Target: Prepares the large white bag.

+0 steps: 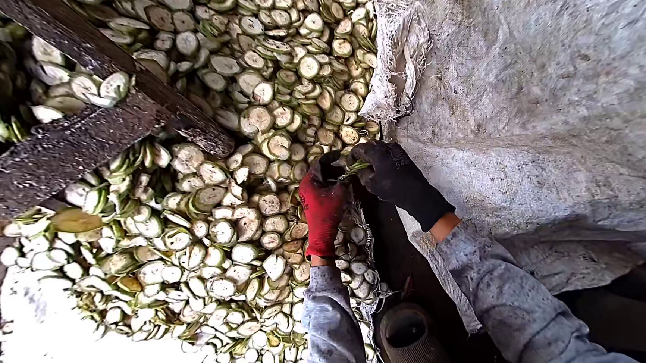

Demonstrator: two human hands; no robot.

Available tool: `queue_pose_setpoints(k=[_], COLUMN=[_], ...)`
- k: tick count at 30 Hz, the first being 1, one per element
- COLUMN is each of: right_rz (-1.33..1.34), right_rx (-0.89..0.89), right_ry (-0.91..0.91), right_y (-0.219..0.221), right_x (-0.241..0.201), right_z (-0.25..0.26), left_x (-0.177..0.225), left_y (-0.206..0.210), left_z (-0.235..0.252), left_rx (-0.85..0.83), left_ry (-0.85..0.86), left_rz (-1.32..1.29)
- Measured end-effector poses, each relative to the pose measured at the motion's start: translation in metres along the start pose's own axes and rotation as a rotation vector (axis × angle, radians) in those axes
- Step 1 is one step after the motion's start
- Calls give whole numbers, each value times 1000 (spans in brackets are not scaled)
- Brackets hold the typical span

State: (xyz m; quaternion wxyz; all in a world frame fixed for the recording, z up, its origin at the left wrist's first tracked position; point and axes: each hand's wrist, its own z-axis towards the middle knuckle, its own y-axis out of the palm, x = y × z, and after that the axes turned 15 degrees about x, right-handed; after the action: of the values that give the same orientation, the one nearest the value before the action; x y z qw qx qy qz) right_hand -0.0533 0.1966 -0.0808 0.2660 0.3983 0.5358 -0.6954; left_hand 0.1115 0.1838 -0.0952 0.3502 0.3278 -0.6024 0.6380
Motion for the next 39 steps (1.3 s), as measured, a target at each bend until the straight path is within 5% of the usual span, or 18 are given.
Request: queue_pose_setpoints(k=[3, 6, 9, 13, 16, 20, 27, 31, 34, 39], right_rz=[160, 173, -92, -566, -606, -535, -300, -154, -56, 42], right_rx=[115, -9, 230, 134, 65, -34, 158, 264, 325, 403], right_ry=[-188, -294, -92, 151, 144, 210, 322, 368, 432, 423], right_y=[-15, -25, -24, 2, 9, 4, -26, -41, -55, -80], right_x=[-45, -79, -27, 66, 66, 44, 44, 55, 63, 70], right_z=[21, 12, -28, -62, -64, -55, -60, -63, -65, -61], left_x=[6, 8, -1, 0, 3, 6, 50, 68, 55, 32], left_y=[2, -1, 2, -3, -9, -9, 7, 61, 107, 94], left_z=[-8, -20, -5, 2, 3, 2, 3, 29, 53, 45], left_rx=[86, 112, 142, 131, 146, 58, -269, -392, -524, -360], left_ry=[-48, -159, -17, -12, -18, 45, 334, 619, 653, 742], left_rz=[179, 171, -46, -149, -147, -21, 551, 746, 945, 1003])
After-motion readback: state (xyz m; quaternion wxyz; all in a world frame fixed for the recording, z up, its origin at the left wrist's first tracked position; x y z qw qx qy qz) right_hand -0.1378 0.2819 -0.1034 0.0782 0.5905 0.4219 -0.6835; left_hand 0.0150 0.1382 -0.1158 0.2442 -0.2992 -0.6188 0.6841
